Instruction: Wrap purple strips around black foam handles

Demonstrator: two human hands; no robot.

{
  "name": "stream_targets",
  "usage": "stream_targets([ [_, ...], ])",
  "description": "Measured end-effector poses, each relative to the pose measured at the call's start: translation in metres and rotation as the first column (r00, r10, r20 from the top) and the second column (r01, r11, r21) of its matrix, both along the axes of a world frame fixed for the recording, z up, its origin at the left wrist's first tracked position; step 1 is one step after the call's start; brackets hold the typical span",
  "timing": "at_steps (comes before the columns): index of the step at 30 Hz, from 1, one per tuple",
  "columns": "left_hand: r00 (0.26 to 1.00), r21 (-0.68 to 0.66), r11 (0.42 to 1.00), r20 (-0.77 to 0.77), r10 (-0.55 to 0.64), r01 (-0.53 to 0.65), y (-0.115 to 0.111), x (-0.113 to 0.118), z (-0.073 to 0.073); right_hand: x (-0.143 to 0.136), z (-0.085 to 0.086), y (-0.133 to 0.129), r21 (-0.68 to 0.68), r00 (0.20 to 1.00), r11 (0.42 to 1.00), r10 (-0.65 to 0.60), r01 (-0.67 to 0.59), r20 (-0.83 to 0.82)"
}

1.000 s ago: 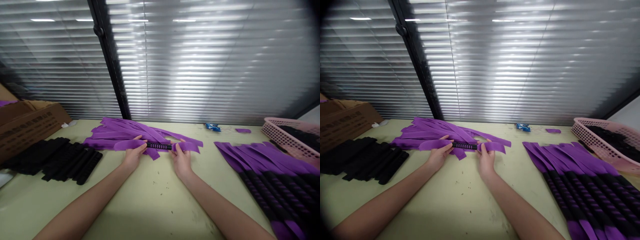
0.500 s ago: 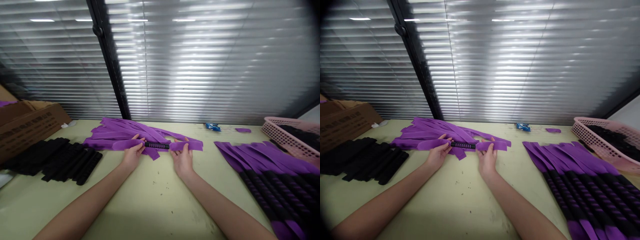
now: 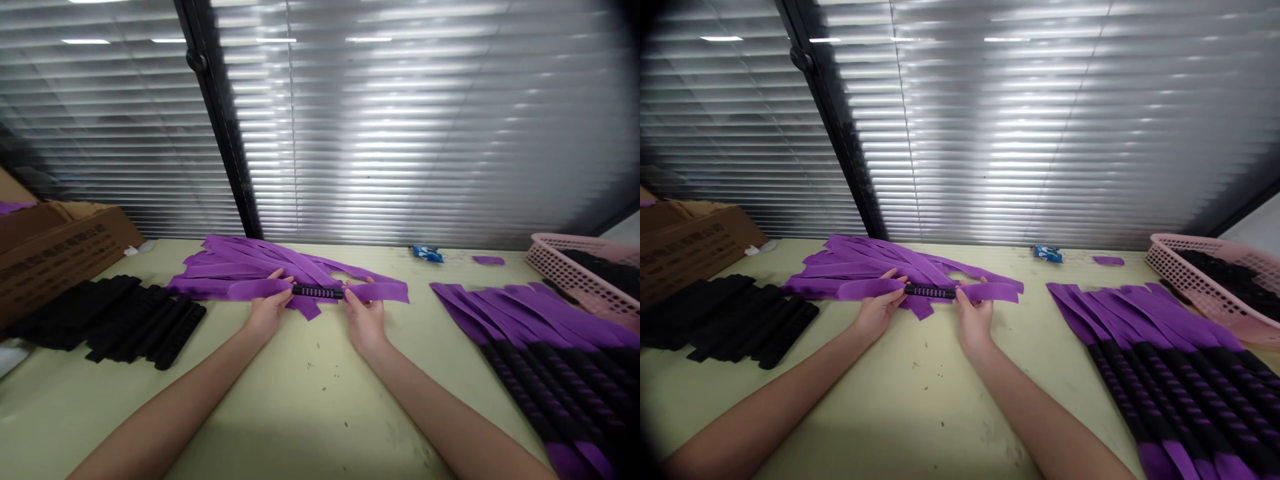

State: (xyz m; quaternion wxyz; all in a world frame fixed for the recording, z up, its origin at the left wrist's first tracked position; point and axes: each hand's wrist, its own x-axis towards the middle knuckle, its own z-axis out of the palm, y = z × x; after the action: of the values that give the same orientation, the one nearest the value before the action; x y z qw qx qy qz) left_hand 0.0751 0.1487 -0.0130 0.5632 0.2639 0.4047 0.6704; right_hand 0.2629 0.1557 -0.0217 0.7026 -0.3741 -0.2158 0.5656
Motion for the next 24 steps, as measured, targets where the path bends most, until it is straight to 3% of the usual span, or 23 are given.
stream_targets([
  [13, 0.997, -0.028, 0.998, -0.057, 0.052, -0.053, -0.004, 0.005, 0.004, 0.002, -0.01, 0.002, 0.042, 0.993, 0.998, 0.04, -0.045, 0.11],
  [24, 1.0, -0.028, 1.0, 0.0, 0.011, -0.011, 0.0, 0.002, 0.004, 0.0, 0.005, -0.005, -0.034, 0.993, 0.997, 0.069, -0.066, 0.094],
])
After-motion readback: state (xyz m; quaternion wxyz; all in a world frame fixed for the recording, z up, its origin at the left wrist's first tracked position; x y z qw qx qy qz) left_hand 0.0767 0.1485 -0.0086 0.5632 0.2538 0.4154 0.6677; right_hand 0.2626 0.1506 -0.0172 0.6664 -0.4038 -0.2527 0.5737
